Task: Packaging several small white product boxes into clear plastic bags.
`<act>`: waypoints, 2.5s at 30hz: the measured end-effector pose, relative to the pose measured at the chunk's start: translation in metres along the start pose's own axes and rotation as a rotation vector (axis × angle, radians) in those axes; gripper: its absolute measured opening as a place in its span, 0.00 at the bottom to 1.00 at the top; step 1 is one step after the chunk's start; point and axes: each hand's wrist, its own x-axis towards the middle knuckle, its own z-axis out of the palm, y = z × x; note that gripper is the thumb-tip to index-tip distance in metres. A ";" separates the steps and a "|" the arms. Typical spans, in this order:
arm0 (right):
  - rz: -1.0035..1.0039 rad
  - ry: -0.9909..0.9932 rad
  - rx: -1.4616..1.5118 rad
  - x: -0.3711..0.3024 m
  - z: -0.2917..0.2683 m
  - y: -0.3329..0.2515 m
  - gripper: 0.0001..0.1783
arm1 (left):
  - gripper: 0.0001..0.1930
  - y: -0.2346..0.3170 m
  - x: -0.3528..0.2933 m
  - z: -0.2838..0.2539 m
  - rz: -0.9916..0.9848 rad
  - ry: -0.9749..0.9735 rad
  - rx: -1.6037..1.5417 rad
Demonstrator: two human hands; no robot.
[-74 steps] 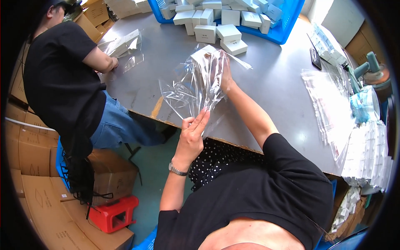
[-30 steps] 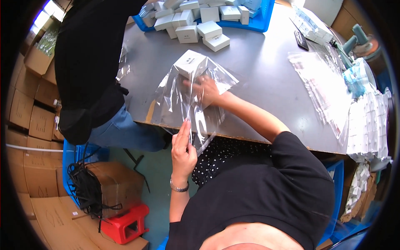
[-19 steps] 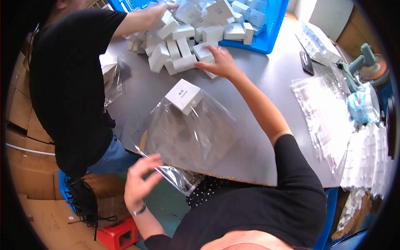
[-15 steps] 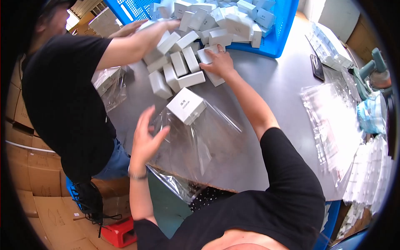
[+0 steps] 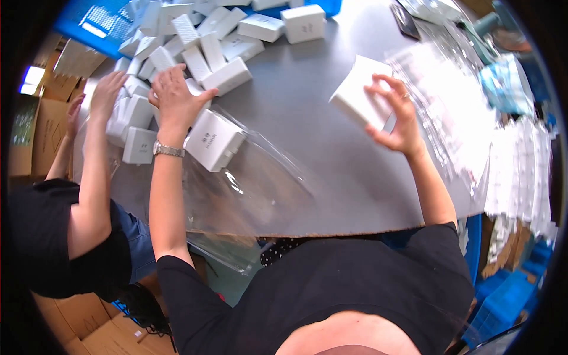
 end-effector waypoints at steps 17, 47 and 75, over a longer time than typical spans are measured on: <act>0.207 -0.194 -0.566 -0.011 0.011 0.117 0.45 | 0.53 0.261 -0.109 -0.029 0.625 -0.586 -0.554; -0.074 -0.248 -0.501 -0.085 -0.060 -0.074 0.49 | 0.66 0.277 -0.203 -0.020 0.115 -0.161 -0.857; -0.082 -0.496 0.636 -0.091 0.053 -0.145 0.47 | 0.35 0.112 -0.319 -0.107 -0.317 -0.159 -0.024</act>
